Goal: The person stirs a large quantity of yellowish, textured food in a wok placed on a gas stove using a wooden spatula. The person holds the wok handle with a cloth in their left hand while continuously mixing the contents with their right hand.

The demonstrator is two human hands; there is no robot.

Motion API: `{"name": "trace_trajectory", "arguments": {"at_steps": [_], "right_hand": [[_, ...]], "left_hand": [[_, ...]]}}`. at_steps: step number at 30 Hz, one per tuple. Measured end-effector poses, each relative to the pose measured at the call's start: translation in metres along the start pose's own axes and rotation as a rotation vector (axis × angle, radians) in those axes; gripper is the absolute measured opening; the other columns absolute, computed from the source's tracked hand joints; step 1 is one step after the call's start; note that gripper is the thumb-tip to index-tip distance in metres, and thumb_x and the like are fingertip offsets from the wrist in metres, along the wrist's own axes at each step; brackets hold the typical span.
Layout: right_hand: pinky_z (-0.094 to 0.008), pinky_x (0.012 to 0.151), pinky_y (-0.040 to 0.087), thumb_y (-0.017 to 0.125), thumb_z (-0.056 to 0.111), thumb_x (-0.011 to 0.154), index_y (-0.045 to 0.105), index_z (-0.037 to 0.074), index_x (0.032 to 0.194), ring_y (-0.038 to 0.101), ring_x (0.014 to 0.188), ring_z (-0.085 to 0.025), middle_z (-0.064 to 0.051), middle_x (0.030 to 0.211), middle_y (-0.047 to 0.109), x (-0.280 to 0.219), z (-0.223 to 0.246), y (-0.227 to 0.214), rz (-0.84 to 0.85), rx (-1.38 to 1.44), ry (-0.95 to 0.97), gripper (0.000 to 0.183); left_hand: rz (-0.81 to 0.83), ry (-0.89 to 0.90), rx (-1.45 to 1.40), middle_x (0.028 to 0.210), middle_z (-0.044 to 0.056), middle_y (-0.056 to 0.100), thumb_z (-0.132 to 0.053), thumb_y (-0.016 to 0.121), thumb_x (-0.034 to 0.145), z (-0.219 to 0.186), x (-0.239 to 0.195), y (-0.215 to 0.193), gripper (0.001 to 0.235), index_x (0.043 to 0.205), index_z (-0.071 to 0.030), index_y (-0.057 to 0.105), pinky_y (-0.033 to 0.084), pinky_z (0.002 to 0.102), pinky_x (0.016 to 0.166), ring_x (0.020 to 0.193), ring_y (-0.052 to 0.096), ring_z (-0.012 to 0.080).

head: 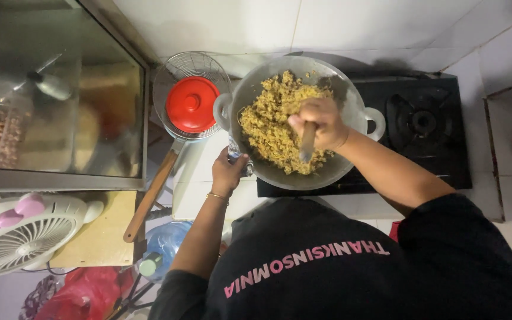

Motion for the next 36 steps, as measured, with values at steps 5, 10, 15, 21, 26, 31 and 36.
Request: {"name": "trace_trajectory", "arguments": {"at_steps": [5, 10, 15, 21, 26, 31, 36], "right_hand": [[-0.036, 0.042, 0.039, 0.071, 0.006, 0.096, 0.05, 0.011, 0.065, 0.04, 0.04, -0.025, -0.005, 0.055, 0.043, 0.016, 0.018, 0.005, 0.2, 0.022, 0.032, 0.039], [-0.033, 0.044, 0.036, 0.076, 0.002, 0.096, 0.053, 0.013, 0.06, 0.044, 0.039, -0.023, -0.002, 0.05, 0.046, 0.021, -0.019, -0.024, 0.078, 0.05, 0.052, 0.044], [-0.032, 0.057, 0.033, 0.066, 0.022, 0.114, 0.042, 0.014, 0.065, 0.045, 0.053, -0.011, 0.002, 0.056, 0.044, -0.007, -0.078, -0.062, 0.071, -0.347, 0.758, 0.055], [-0.034, 0.051, 0.035, 0.073, 0.014, 0.102, 0.051, 0.007, 0.063, 0.044, 0.045, -0.018, -0.006, 0.05, 0.048, -0.063, -0.098, -0.074, -0.238, -0.404, 0.961, 0.045], [-0.03, 0.051, 0.035, 0.068, 0.008, 0.105, 0.043, 0.009, 0.058, 0.031, 0.042, -0.01, -0.001, 0.046, 0.04, -0.086, -0.088, -0.068, -0.507, -0.321, 1.012, 0.053], [-0.038, 0.062, 0.044, 0.078, 0.024, 0.099, 0.033, 0.013, 0.064, 0.034, 0.053, -0.012, 0.003, 0.055, 0.037, -0.123, -0.085, -0.041, -0.957, -0.148, 1.18, 0.058], [-0.037, 0.069, 0.046, 0.073, 0.026, 0.098, 0.058, 0.008, 0.073, 0.052, 0.059, -0.012, -0.003, 0.065, 0.052, -0.14, -0.114, -0.041, -1.093, -0.137, 1.198, 0.035]], "left_hand": [[-0.001, 0.011, 0.012, 0.115, 0.026, 0.07, -0.041, 0.076, 0.085, 0.002, 0.002, 0.0, 0.067, 0.138, -0.004, 0.059, 0.056, 0.05, 0.093, 0.112, 0.067, 0.0425], [0.002, 0.014, 0.004, 0.113, 0.026, 0.071, -0.041, 0.077, 0.083, 0.002, 0.006, 0.001, 0.068, 0.138, -0.004, 0.059, 0.056, 0.049, 0.092, 0.111, 0.067, 0.0424], [-0.009, 0.024, -0.021, 0.094, 0.004, 0.076, -0.039, 0.072, 0.084, -0.004, 0.002, -0.002, 0.037, 0.112, -0.014, 0.067, 0.053, 0.035, 0.08, 0.084, 0.069, 0.0195], [0.017, 0.001, -0.021, 0.115, 0.028, 0.07, -0.037, 0.077, 0.084, -0.002, 0.0, 0.0, 0.068, 0.138, -0.001, 0.057, 0.057, 0.05, 0.091, 0.11, 0.068, 0.0433], [0.023, -0.027, -0.053, 0.116, 0.026, 0.07, -0.037, 0.077, 0.084, -0.009, -0.009, -0.001, 0.067, 0.139, -0.002, 0.058, 0.057, 0.049, 0.091, 0.111, 0.068, 0.0413], [0.039, -0.008, -0.002, 0.116, 0.028, 0.07, -0.037, 0.076, 0.085, -0.001, 0.002, 0.0, 0.066, 0.138, -0.002, 0.059, 0.056, 0.05, 0.091, 0.113, 0.066, 0.044], [0.047, 0.003, 0.047, 0.114, 0.026, 0.071, -0.038, 0.076, 0.085, 0.0, 0.005, -0.001, 0.064, 0.136, -0.003, 0.06, 0.056, 0.049, 0.091, 0.113, 0.067, 0.0428]]}}
Point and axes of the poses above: each hand's wrist, its own x-axis towards the middle knuckle, its own y-axis out of the palm, z = x × y, the point moved 8 cm from there along x, towards the middle knuckle
